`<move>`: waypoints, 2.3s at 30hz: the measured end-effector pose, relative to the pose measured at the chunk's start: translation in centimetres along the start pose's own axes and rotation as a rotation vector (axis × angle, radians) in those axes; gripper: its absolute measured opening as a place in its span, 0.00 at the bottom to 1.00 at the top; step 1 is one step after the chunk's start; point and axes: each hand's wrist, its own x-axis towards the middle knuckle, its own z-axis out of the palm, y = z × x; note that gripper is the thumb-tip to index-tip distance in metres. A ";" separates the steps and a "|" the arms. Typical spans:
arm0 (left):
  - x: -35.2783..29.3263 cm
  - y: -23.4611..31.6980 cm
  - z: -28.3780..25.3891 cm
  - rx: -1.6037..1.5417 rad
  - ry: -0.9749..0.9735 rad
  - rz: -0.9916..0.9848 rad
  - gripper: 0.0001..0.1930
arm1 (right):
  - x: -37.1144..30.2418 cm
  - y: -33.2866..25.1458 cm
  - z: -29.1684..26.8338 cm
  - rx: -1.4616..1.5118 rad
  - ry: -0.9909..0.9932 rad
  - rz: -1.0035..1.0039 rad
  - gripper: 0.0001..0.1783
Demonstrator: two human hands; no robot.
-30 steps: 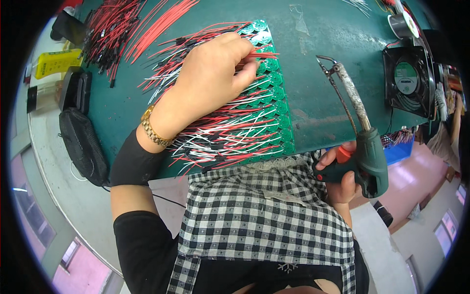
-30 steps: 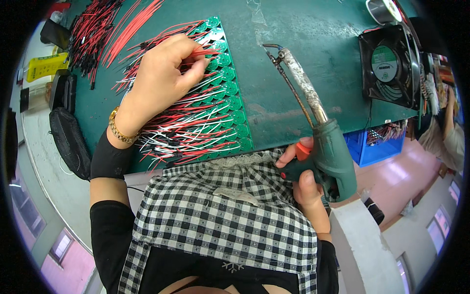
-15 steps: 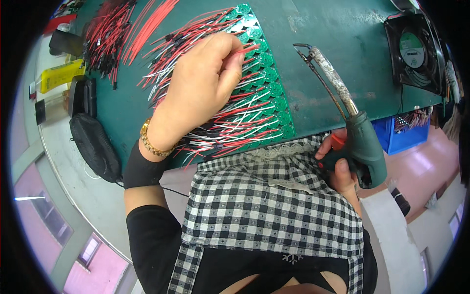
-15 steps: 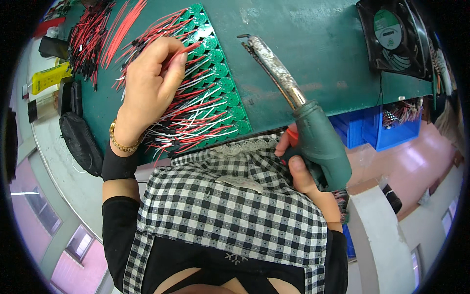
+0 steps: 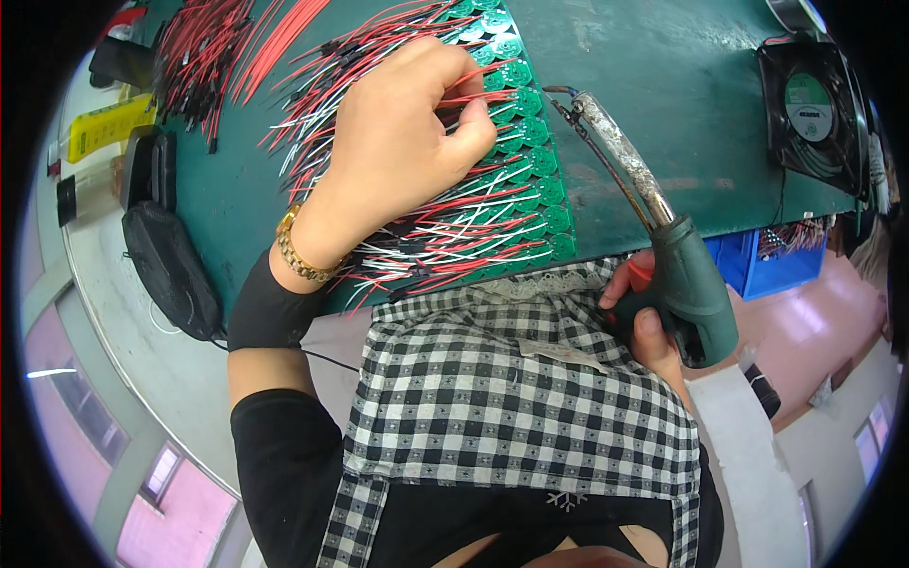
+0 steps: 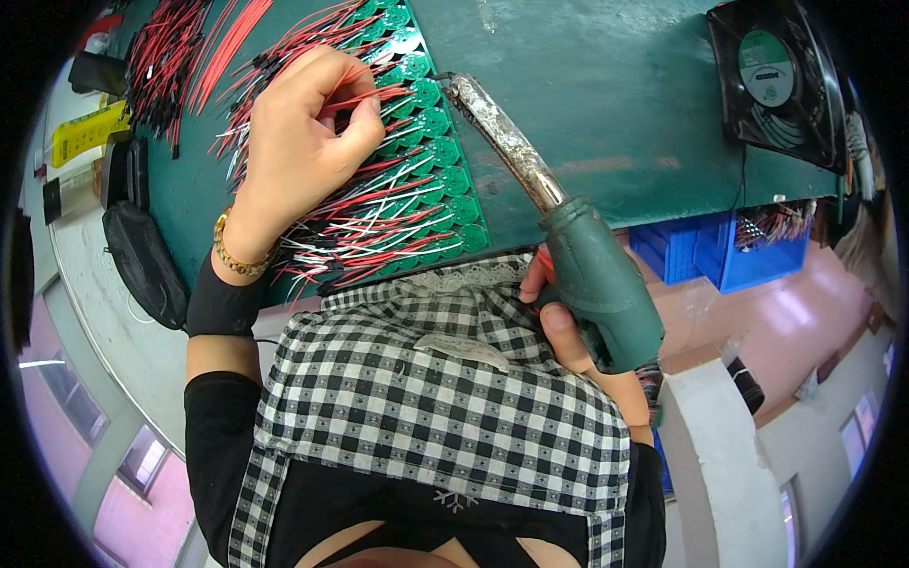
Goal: The person attaches wires to a panel of circular circuit boards by picking up wires, positioning them onto the boards by hand, and soldering them using a soldering iron.
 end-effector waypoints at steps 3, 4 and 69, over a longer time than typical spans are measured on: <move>-0.1 -0.5 0.2 0.000 0.037 0.028 0.03 | 0.5 -0.2 0.2 -0.026 -0.041 0.005 0.28; -0.1 -0.6 0.2 0.005 0.051 0.044 0.03 | 0.5 -0.1 0.2 -0.028 -0.043 0.006 0.28; 0.3 -0.3 0.6 0.139 -0.064 0.175 0.04 | 1.3 -1.5 -1.1 -0.422 -0.075 -0.045 0.10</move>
